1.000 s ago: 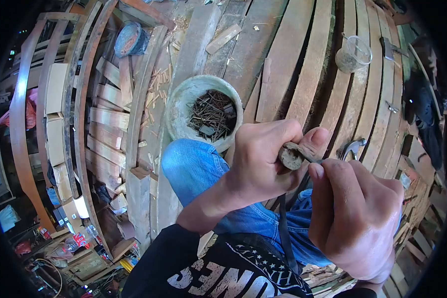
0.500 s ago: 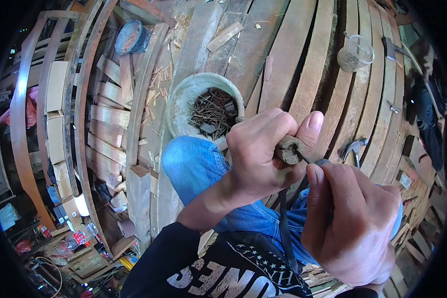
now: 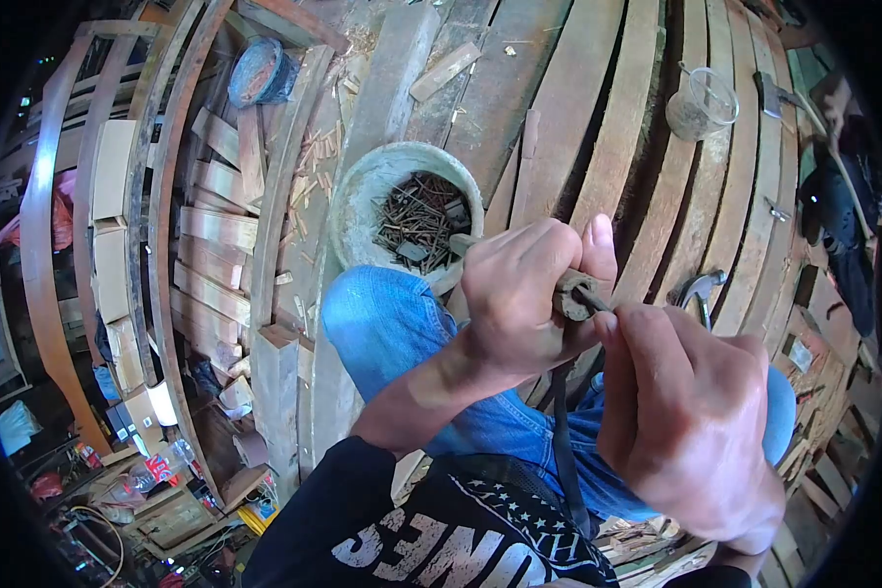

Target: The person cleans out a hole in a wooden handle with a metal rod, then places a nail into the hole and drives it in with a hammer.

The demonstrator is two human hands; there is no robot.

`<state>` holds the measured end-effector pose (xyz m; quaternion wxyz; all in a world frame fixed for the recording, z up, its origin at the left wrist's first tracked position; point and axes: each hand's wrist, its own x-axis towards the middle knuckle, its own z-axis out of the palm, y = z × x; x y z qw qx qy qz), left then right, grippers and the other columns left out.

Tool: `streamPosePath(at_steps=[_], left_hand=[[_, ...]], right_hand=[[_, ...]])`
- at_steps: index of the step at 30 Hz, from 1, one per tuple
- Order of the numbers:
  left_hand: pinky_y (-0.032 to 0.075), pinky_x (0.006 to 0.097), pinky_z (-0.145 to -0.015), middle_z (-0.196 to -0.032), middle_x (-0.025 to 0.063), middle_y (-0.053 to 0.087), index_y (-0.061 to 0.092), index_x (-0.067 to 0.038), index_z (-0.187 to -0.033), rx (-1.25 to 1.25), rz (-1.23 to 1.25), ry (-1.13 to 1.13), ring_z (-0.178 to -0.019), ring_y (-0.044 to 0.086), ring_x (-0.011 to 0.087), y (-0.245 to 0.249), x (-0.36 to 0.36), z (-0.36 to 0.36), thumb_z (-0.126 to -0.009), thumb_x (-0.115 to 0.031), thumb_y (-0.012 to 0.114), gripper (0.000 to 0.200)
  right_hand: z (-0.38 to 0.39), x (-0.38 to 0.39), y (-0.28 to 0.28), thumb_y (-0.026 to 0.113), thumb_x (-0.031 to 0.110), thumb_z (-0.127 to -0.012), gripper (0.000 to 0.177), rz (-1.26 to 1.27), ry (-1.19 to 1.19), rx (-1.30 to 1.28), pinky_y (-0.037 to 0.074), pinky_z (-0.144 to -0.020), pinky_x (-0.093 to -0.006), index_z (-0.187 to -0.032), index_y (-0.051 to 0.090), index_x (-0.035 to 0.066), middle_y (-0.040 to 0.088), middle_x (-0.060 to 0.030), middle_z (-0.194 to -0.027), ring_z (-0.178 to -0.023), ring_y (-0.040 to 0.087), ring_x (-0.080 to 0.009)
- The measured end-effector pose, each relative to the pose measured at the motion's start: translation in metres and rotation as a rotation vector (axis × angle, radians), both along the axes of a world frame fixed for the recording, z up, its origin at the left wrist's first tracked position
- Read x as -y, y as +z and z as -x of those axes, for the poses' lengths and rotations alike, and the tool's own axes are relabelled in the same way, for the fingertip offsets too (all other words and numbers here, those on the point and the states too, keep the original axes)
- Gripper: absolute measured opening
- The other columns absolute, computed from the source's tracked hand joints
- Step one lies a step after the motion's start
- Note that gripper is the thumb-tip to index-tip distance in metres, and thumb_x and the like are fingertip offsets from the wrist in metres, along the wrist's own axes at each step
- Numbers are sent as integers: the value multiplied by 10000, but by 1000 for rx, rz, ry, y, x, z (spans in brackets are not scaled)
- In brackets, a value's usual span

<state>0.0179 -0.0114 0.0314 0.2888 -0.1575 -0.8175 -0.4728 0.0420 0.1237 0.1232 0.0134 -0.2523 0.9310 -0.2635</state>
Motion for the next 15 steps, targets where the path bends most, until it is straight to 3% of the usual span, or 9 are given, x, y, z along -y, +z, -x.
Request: streamPosePath(at_steps=[4, 10, 15], left_hand=[[243, 339, -377, -481, 46, 312, 366, -63, -544, 10, -20, -42, -360, 308, 166, 0, 2, 0, -842, -20, 652, 416], [271, 342, -388, -491, 55, 339, 375, -56, -550, 51, 13, -186, -371, 355, 200, 4, 13, -2, -856, -204, 668, 449], [274, 337, -395, -508, 53, 345, 405, -62, -558, 79, -39, -365, -387, 373, 223, 4, 20, -2, -820, -289, 705, 458]], right_hand=[[4, -5, -2, 663, -42, -801, 103, 1, 61, 7, 290, -398, -361, -842, 585, 12, 503, -65, -585, -444, 508, -240], [9, -8, 0, 691, -49, -727, 144, 15, 125, -61, 285, -396, -354, -792, 583, 20, 433, -41, -547, -422, 463, -215], [14, -11, 9, 712, 20, -655, 171, -74, 210, -116, 266, -462, -337, -767, 583, 39, 409, -3, -538, -418, 452, -178]])
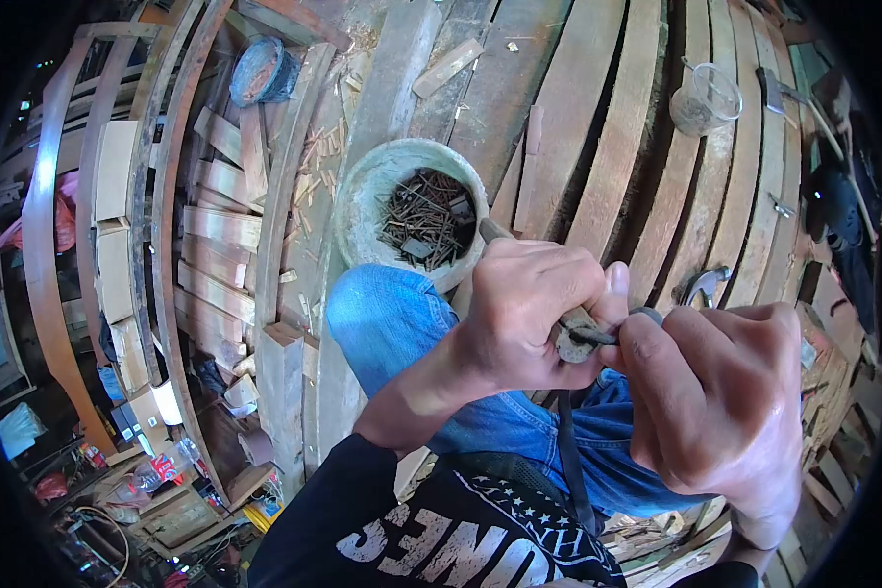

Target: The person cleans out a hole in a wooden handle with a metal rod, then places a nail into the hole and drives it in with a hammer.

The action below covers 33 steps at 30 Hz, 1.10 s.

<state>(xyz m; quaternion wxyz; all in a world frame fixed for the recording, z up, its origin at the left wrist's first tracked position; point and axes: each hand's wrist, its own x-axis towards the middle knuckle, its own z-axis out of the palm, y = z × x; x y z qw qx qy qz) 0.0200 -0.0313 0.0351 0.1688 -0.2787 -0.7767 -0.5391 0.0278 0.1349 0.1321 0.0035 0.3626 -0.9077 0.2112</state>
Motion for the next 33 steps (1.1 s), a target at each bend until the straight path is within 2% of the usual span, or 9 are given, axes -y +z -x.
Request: streamPosePath(at_steps=[3, 7, 9, 13, 19, 22, 27, 30, 33], left_hand=[[278, 333, -397, -510, 51, 363, 421, -61, -558, 90, -35, -123, -391, 388, 222, 4, 3, -1, -799, -320, 716, 461], [280, 332, -397, -511, 53, 384, 450, -60, -562, 95, -46, -143, -391, 404, 228, 5, 3, 0, -765, -314, 723, 424], [286, 333, -395, -511, 49, 402, 474, -62, -565, 113, -27, -187, -391, 421, 233, 5, 3, 1, -752, -268, 701, 359], [292, 334, -397, -513, 48, 407, 479, -67, -565, 140, -44, -183, -395, 425, 241, 5, -1, 0, -746, -241, 676, 319], [259, 325, -378, -461, 39, 360, 421, -79, -511, 185, -100, -103, -353, 388, 205, 11, -2, 3, -766, -73, 652, 344], [240, 323, -373, -443, 38, 338, 386, -76, -494, 138, -63, -77, -338, 357, 192, 10, -4, 4, -779, -3, 640, 388], [237, 339, -380, -459, 48, 299, 372, -65, -505, 100, 12, 2, -348, 330, 206, 10, -5, 6, -810, -28, 651, 416], [247, 350, -382, -468, 56, 302, 373, -63, -525, 14, 60, 154, -355, 340, 216, 2, -11, 6, -810, -41, 673, 415], [262, 358, -385, -475, 71, 327, 382, -63, -547, -31, 91, 163, -360, 358, 230, 2, -11, 7, -804, -38, 689, 401]], right_hand=[[3, -2, 2, 723, 96, -650, 182, 17, 47, -29, 258, -498, -331, -770, 596, 44, 403, 13, -536, -423, 454, -158], [4, -7, -2, 728, 144, -648, 203, 14, 52, -72, 259, -500, -337, -780, 612, 43, 389, 18, -534, -424, 445, -149], [5, -11, -3, 729, 170, -647, 222, -25, 84, -95, 271, -506, -329, -797, 626, 41, 378, 19, -535, -429, 438, -147], [8, -15, 0, 730, 161, -655, 219, -3, 110, -58, 288, -512, -329, -803, 628, 38, 373, 18, -535, -431, 430, -151], [-1, -9, -1, 755, 87, -673, 191, 48, -38, -168, 319, -560, -328, -805, 623, 49, 434, 1, -569, -478, 462, -167], [-6, -5, 2, 746, 42, -707, 155, 25, -108, -52, 323, -580, -329, -796, 619, 59, 476, -10, -591, -497, 479, -177], [-9, 2, 2, 702, -1, -765, 110, -2, -173, 0, 319, -518, -344, -779, 607, 52, 528, -53, -592, -476, 514, -221], [-13, 4, -2, 669, -14, -801, 103, 34, -279, 103, 317, -447, -369, -767, 590, 43, 518, -81, -575, -442, 512, -262], [-15, 9, -4, 645, -19, -825, 109, 17, -287, 82, 323, -401, -394, -759, 576, 34, 503, -95, -562, -418, 503, -286]])
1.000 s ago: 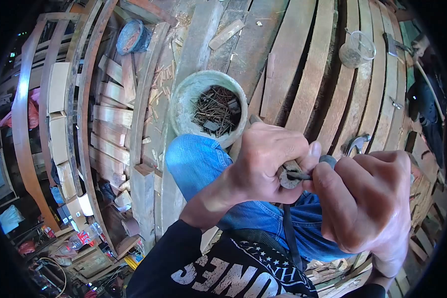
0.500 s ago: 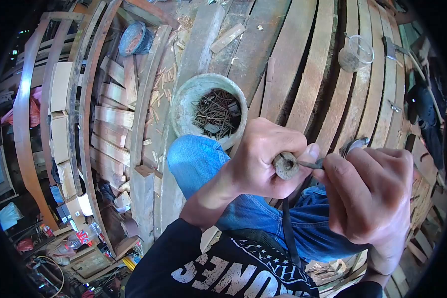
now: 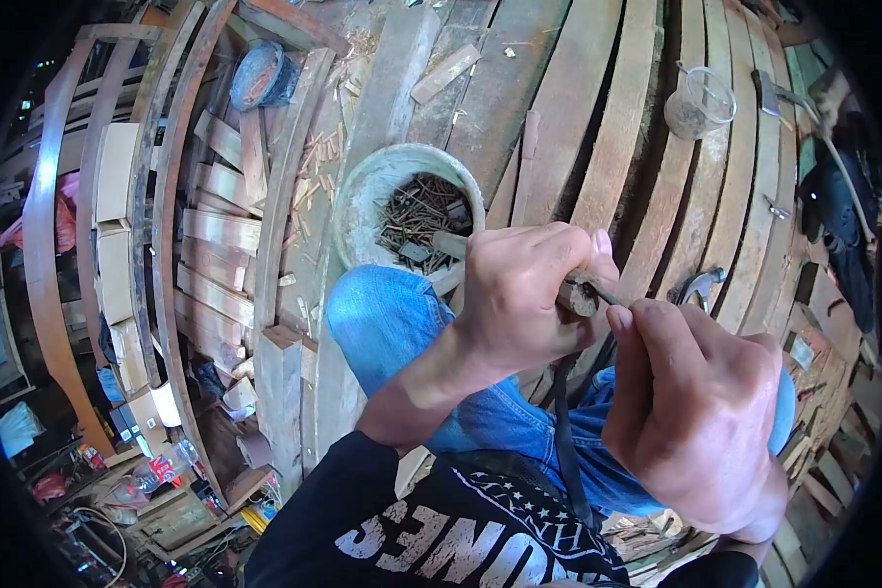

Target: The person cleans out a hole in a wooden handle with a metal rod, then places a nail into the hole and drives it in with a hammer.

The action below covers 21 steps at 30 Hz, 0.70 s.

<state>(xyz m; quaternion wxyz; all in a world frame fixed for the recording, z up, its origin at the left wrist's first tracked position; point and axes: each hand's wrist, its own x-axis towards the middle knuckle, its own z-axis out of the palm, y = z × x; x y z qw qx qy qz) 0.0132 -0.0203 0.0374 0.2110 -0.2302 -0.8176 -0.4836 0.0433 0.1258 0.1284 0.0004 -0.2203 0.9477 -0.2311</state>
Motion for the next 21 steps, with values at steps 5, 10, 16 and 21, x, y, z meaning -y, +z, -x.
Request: streamPosePath(at_steps=[5, 10, 16, 21], left_hand=[[276, 360, -384, -477, 80, 339, 392, -62, -556, -45, 40, 129, -363, 365, 240, -8, -6, -1, -792, -23, 690, 383], [276, 360, -381, -470, 77, 333, 383, -61, -548, -62, 44, 114, -358, 353, 235, -10, -6, 1, -789, -14, 679, 384], [257, 358, -377, -467, 60, 308, 343, -68, -526, 28, -68, 31, -352, 328, 213, -2, 0, 1, -807, -29, 644, 413], [248, 347, -380, -476, 51, 317, 347, -77, -529, 135, -130, -208, -358, 329, 235, -2, 7, 1, -806, -55, 639, 402]], right_hand=[[-2, 4, -6, 641, -17, -825, 127, -43, -18, -28, 341, -392, -401, -749, 554, 35, 490, -97, -556, -425, 500, -289], [1, 0, -11, 643, -27, -815, 151, -27, 28, -1, 331, -388, -392, -736, 532, 39, 478, -90, -554, -422, 486, -285], [14, -9, -12, 674, -34, -772, 181, 76, 178, 26, 306, -384, -361, -725, 518, 43, 433, -53, -540, -416, 474, -240], [19, -12, -8, 692, -10, -649, 169, 9, 266, -78, 295, -398, -358, -718, 548, 46, 406, -23, -537, -415, 461, -204]])
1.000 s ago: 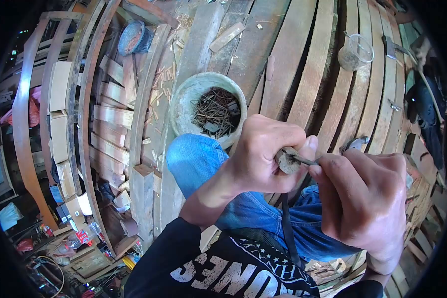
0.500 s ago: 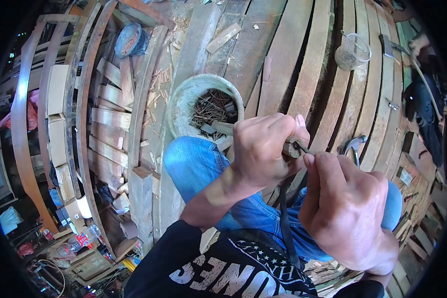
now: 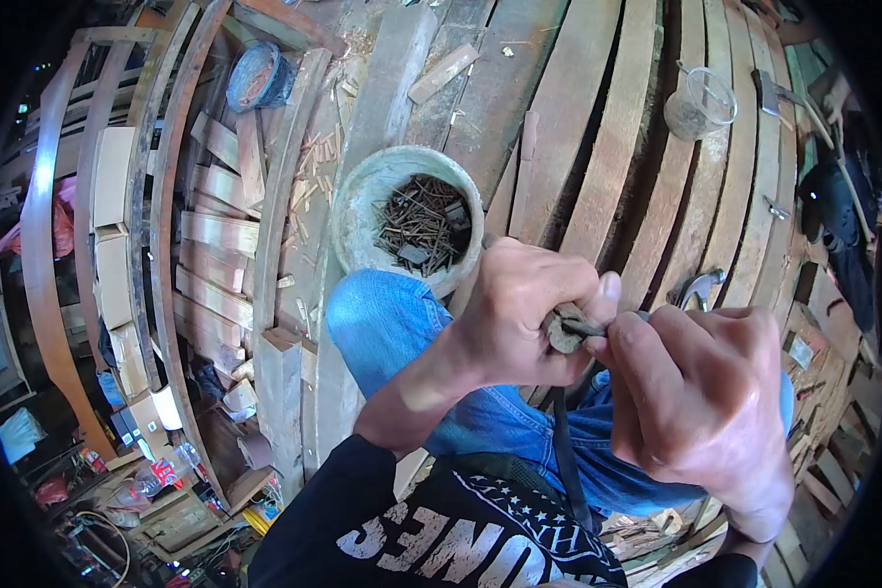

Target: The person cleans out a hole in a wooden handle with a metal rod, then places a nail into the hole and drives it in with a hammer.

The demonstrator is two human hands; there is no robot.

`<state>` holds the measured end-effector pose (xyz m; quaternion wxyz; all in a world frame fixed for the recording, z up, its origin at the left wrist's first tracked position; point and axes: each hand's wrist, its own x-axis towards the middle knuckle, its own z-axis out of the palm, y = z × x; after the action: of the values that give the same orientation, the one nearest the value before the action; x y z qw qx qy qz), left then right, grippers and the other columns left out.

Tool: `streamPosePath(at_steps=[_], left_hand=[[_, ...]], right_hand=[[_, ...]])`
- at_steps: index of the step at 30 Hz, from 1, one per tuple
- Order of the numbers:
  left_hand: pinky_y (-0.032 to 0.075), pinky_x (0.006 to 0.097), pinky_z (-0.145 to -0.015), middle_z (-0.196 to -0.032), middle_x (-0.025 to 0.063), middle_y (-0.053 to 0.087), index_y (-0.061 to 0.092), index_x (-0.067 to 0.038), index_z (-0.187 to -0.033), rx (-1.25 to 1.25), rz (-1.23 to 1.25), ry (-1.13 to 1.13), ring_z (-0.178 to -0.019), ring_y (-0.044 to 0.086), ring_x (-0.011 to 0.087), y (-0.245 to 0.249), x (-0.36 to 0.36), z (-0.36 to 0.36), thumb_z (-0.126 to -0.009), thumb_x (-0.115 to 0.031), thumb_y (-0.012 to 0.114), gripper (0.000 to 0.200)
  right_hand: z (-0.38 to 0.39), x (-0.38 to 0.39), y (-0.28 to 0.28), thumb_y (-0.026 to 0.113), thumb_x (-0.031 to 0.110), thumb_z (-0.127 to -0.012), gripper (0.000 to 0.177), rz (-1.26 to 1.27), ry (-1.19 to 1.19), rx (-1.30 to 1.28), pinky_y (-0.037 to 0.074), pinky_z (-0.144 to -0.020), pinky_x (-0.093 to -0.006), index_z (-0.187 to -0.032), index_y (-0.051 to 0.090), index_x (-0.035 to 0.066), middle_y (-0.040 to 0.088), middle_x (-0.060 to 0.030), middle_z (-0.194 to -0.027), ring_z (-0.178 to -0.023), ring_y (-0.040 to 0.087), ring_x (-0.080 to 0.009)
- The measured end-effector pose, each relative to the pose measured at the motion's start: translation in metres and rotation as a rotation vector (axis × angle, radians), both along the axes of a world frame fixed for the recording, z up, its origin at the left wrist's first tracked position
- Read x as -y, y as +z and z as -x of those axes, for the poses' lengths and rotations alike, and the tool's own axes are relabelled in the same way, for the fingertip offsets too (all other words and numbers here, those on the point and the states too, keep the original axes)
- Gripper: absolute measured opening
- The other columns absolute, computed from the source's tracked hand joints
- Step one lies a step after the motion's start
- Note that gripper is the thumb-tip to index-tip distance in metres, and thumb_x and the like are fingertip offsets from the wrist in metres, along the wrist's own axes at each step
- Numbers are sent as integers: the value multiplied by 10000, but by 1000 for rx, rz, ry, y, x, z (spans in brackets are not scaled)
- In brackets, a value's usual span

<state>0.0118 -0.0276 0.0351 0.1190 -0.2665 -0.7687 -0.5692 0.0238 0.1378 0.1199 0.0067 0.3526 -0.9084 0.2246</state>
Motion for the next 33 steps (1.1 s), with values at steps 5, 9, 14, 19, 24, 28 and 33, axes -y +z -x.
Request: streamPosePath(at_steps=[5, 9, 14, 19, 24, 28, 33], left_hand=[[318, 351, -409, -507, 73, 410, 455, -78, -580, 136, -18, -223, -424, 451, 278, 1, 11, 2, -725, -59, 690, 277], [370, 356, -431, -530, 96, 488, 528, -72, -612, 211, -38, -363, -469, 533, 299, -1, 13, 4, -683, -62, 735, 218], [320, 343, -410, -509, 81, 420, 470, -65, -570, 209, -69, -319, -424, 468, 273, 0, 10, 8, -681, -70, 701, 257], [257, 321, -383, -466, 54, 335, 393, -68, -512, 186, -74, -245, -358, 377, 222, 0, 10, 11, -736, -42, 663, 352], [237, 325, -381, -448, 55, 335, 402, -66, -497, 133, 11, -42, -342, 351, 192, 0, 11, 11, -807, -27, 676, 415], [240, 335, -379, -444, 62, 330, 387, -65, -496, 71, 55, 41, -340, 354, 203, -3, 7, 12, -797, -23, 675, 419], [265, 358, -384, -466, 73, 334, 386, -59, -529, -60, 130, 156, -361, 360, 233, -7, -1, 12, -792, -12, 670, 390]], right_hand=[[11, -7, 10, 710, 56, -619, 169, -93, 142, -42, 290, -405, -340, -725, 580, 37, 403, -10, -537, -413, 463, -175], [12, -9, 9, 718, 75, -620, 167, -133, 188, -65, 292, -419, -324, -729, 598, 39, 398, 1, -530, -413, 463, -154], [9, -5, 3, 719, 49, -661, 150, -53, 65, -51, 294, -417, -332, -713, 578, 42, 404, -14, -522, -409, 458, -178], [5, 0, 11, 712, 12, -709, 163, -78, -46, -22, 311, -412, -340, -692, 554, 47, 431, -36, -528, -409, 461, -203], [7, 2, 10, 706, -7, -726, 161, -41, -84, 48, 341, -405, -346, -689, 556, 41, 452, -49, -531, -408, 457, -225], [3, 5, 8, 697, 2, -757, 175, -25, -106, 39, 337, -404, -345, -683, 543, 39, 460, -54, -538, -404, 459, -229], [-5, 15, 2, 674, 39, -828, 206, -110, -222, 30, 334, -393, -353, -692, 520, 55, 470, -54, -546, -390, 469, -221]])
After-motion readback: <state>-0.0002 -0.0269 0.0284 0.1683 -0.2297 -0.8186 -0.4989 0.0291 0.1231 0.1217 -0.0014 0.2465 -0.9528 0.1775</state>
